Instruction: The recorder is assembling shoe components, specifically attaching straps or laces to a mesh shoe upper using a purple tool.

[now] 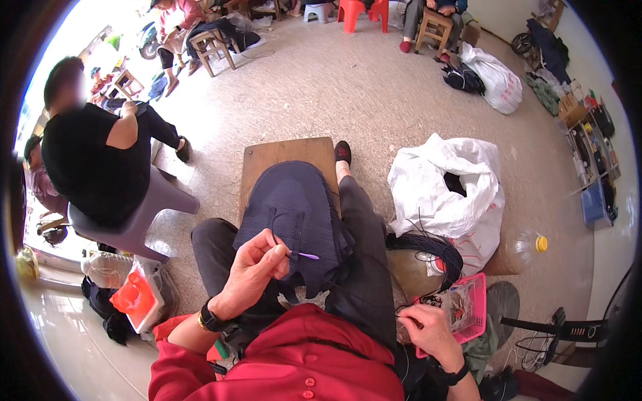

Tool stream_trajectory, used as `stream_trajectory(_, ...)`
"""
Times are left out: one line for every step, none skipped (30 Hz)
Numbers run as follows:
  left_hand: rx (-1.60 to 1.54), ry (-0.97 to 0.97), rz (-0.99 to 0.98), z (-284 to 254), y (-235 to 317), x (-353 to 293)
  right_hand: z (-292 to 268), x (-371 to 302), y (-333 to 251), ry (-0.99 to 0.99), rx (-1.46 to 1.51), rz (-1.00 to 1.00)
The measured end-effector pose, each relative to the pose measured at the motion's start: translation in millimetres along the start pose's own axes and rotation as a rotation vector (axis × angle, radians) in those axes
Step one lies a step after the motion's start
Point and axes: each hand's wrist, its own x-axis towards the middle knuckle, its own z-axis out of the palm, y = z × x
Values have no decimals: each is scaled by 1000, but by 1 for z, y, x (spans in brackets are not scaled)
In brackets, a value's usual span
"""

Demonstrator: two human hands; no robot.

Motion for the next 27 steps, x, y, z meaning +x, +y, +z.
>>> stream_trajectory(4,17,4,-1,1,1,-2,-5,8,-41,-16,63)
stream_trajectory(9,33,6,-1,1,2,-4,-10,13,-52,-21,100)
stream_trajectory(14,52,9,-2,2,2,-5,-14,20,-55,-22,87)
stream_trajectory(-21,35,35,-5,0,3,-5,-18,29,-86,4,174)
stream_trajectory(-17,40,43,-7,-1,5,-5,-25,40,-114,32,263)
stream_trajectory(-22,44,52,-9,-1,6,-4,-32,52,-113,42,297)
stream_trajectory(-28,49,60,-10,-2,7,-5,-38,60,-117,38,288)
stream_trajectory(-28,56,66,-11,-2,7,-6,-43,63,-128,47,341)
stream_trajectory(-17,58,68,-11,-3,8,-8,-45,67,-140,56,396)
stream_trajectory(-7,59,69,-11,-4,8,-8,-46,72,-175,51,425)
stream_trajectory(3,56,65,-10,-5,8,-6,-42,64,-177,51,427)
stream_trajectory(-16,52,58,-9,-6,9,-4,-31,47,-84,107,389)
stream_trajectory(-19,50,53,-8,-8,9,-2,-21,35,10,162,352)
stream_trajectory(-3,25,51,-6,-11,10,-2,-13,31,3,124,323)
stream_trajectory(20,3,50,-4,-12,11,2,-2,24,8,125,331)
stream_trajectory(19,-5,45,-2,-13,11,7,11,13,66,262,295)
stream_trajectory(32,-23,30,0,-14,10,12,27,0,120,398,255)
stream_trajectory(45,-42,14,3,-15,9,16,42,-13,101,479,223)
stream_trajectory(45,-46,9,4,-17,7,20,59,-29,80,560,190)
stream_trajectory(52,-51,-9,6,-18,5,26,74,-43,50,623,150)
stream_trajectory(56,-58,-28,8,-19,4,33,88,-58,19,682,112)
stream_trajectory(54,-64,-33,9,-19,3,38,99,-72,-26,727,110)
stream_trajectory(76,-68,-37,12,-18,2,44,109,-84,-73,776,105)
stream_trajectory(96,-74,-40,14,-17,1,50,116,-95,-72,836,98)
stream_trajectory(97,-77,-42,15,-16,1,55,117,-95,-69,838,100)
stream_trajectory(104,-75,-32,16,-16,0,60,118,-92,-93,823,90)
stream_trajectory(109,-74,-22,16,-15,-1,64,119,-92,-117,808,80)
